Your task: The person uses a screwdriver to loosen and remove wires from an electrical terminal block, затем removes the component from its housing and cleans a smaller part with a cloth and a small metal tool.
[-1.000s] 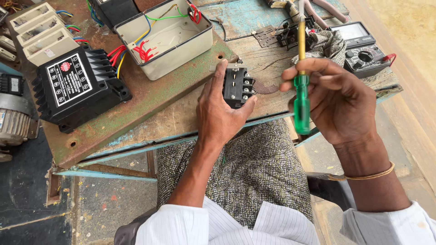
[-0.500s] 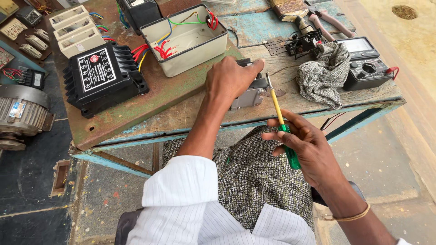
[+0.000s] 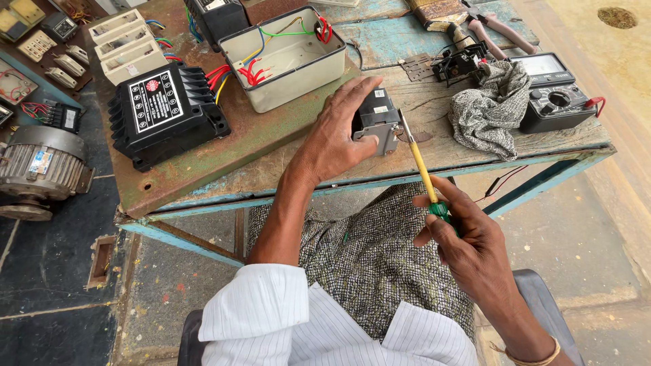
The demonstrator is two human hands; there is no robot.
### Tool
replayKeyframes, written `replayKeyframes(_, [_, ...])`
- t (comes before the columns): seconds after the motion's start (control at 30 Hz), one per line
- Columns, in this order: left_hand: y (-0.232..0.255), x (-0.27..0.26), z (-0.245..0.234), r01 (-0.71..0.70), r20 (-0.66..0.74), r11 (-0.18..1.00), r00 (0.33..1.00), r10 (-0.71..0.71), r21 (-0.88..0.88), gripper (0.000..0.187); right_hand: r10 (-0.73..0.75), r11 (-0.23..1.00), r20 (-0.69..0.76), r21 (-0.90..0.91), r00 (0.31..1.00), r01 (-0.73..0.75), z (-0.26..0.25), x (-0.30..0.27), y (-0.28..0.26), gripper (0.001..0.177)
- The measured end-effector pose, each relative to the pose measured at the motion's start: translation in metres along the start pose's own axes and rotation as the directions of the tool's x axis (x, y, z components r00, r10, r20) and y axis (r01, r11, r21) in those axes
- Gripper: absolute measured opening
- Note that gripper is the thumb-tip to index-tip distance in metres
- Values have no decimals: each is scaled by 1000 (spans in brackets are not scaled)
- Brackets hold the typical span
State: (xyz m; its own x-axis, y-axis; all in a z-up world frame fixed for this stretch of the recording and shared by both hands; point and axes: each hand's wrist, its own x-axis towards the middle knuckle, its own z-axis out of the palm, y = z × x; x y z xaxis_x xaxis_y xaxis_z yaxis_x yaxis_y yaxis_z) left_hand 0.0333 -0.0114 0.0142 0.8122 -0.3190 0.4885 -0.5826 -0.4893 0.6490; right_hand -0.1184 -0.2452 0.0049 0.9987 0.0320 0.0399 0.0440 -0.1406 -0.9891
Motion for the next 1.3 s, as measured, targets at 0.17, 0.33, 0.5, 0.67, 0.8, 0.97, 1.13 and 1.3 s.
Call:
replayKeyframes(0.17, [-5,-9,22,72,-67,995,995,-68,62,96,76,997,21,-30,997,-75,15,-7,-1,49])
replayKeyframes(0.33, [-19,-12,40,29,-228,995,972,-50,-97,87,97,989,-10,-110,995,-98,32,-12,-1,45])
replayKeyframes(0.5, [-16,-14,41,-38,-334,996,942,9,-78,84,141,986,-31,-83,990,-143,36,-12,-3,45])
replayKeyframes(0.67, [1,-18,34,49,-325,998,944,-56,-27,80,72,993,-81,-88,994,-79,32,-12,0,51])
replayKeyframes(0.8, [16,-10,26,84,-297,985,954,-37,148,78,21,994,-106,-104,994,-32,22,-12,-4,51])
replayKeyframes(0.97, [12,7,27,57,-213,969,977,-4,241,62,91,989,-99,-104,991,-102,14,-9,-4,48])
replayKeyframes(1.13, [3,6,30,77,-182,994,981,-63,72,55,76,996,-83,-46,994,-80,7,-11,-1,47])
replayKeyframes(1.3, [3,6,31,6,-150,997,989,4,70,47,94,989,-91,-102,991,-103,6,-7,0,49])
